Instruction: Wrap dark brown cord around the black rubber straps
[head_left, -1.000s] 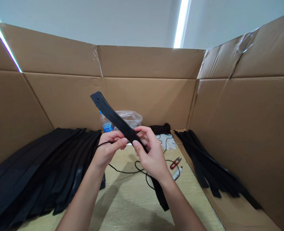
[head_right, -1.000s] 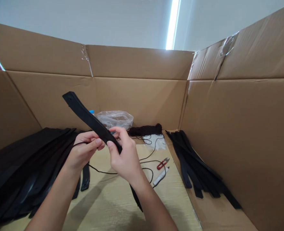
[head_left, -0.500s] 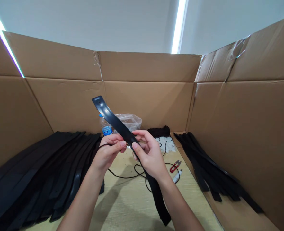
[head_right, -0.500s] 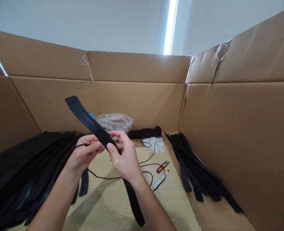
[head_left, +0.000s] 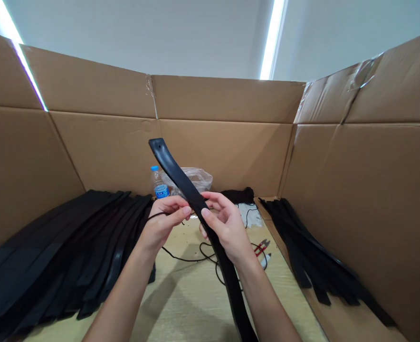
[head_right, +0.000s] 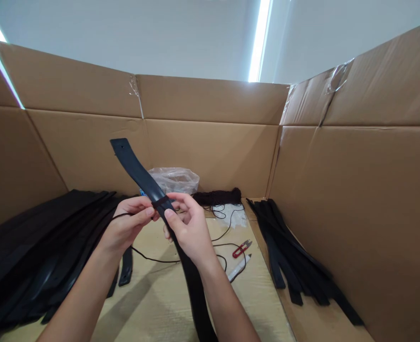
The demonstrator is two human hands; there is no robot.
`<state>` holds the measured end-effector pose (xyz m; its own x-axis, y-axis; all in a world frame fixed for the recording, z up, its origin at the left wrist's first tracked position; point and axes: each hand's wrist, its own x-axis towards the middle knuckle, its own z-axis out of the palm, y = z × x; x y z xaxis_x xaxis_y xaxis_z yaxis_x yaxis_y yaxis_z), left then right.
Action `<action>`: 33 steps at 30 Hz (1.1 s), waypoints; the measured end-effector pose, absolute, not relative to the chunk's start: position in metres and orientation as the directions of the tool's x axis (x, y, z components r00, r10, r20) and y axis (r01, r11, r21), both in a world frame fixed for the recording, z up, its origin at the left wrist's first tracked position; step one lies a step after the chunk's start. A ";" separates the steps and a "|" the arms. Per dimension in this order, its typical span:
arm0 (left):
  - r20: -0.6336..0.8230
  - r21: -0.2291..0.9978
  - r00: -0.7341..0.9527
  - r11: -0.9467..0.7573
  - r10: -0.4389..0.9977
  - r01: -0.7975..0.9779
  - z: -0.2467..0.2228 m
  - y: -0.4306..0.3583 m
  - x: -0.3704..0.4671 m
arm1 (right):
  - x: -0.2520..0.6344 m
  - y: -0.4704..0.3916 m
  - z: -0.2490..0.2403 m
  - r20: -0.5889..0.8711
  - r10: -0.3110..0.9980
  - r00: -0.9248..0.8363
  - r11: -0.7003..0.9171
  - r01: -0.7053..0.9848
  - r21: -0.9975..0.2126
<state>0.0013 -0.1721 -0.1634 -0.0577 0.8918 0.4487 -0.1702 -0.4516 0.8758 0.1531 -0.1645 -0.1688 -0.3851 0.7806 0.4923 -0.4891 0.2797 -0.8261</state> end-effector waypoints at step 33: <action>0.430 0.858 -0.139 -0.451 0.892 -0.245 -0.161 -0.175 -0.003 | 0.136 -0.162 -0.177 0.246 0.663 -0.707 -0.210 -0.491 -0.845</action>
